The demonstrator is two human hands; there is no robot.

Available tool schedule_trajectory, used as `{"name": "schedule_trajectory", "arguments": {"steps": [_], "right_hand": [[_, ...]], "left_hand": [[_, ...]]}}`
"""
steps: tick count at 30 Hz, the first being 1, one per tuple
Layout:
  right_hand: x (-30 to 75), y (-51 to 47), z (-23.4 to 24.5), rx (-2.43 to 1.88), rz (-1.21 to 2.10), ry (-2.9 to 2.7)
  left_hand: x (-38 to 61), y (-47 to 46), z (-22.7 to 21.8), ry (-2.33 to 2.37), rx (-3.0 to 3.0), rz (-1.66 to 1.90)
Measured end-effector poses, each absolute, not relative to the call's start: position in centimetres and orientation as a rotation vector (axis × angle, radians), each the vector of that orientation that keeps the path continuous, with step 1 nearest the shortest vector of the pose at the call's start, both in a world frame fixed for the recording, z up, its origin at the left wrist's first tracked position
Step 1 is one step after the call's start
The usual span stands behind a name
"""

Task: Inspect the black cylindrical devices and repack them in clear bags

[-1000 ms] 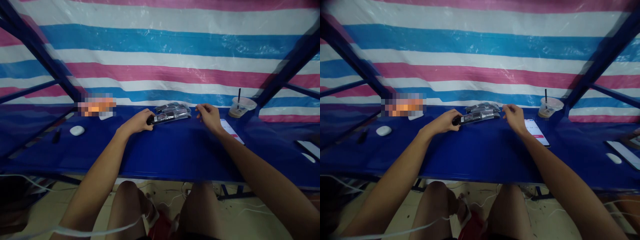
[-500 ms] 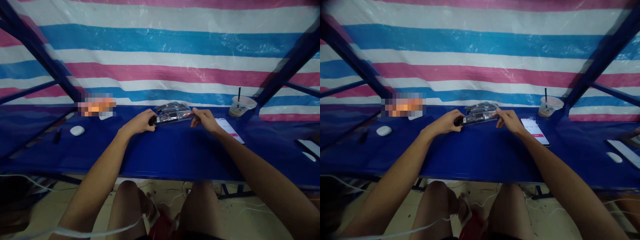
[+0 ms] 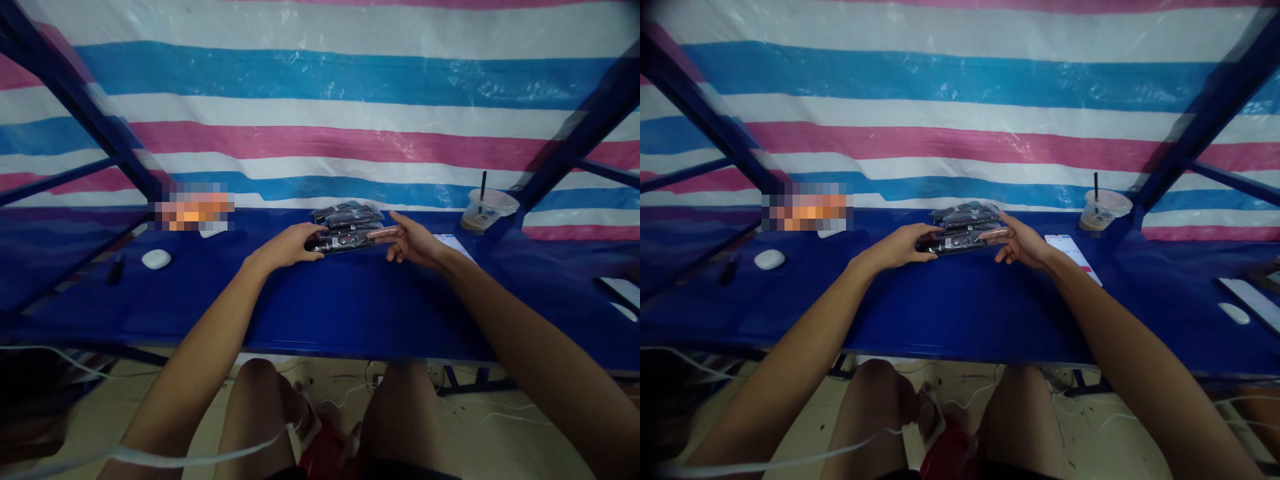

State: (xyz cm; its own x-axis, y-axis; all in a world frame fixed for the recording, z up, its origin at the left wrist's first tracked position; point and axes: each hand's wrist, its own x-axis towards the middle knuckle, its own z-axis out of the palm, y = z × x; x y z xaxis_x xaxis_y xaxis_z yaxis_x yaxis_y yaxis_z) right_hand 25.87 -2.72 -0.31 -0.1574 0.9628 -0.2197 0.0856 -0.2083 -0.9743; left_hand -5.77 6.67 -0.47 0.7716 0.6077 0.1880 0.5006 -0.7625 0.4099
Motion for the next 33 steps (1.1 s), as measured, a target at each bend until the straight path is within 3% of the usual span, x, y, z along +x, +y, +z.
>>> {"name": "schedule_trajectory", "arguments": {"steps": [18, 24, 28, 33], "right_hand": [[31.2, 0.5, -2.0, -1.117, 0.809, -0.645], [32.4, 1.1, -2.0, -0.985, 0.685, -0.818], [29.5, -0.7, -0.6, -1.088, 0.83, -1.02], [24.6, -3.5, 0.4, -1.233, 1.205, -1.188]], "left_hand": [[-7.0, 8.0, -0.9, 0.896, 2.618, 0.408], [-6.8, 7.7, -0.8, 0.889, 2.548, 0.412], [-6.5, 7.3, -0.6, 0.87, 2.626, 0.443], [-4.6, 5.1, 0.2, 0.659, 2.696, 0.774]]}}
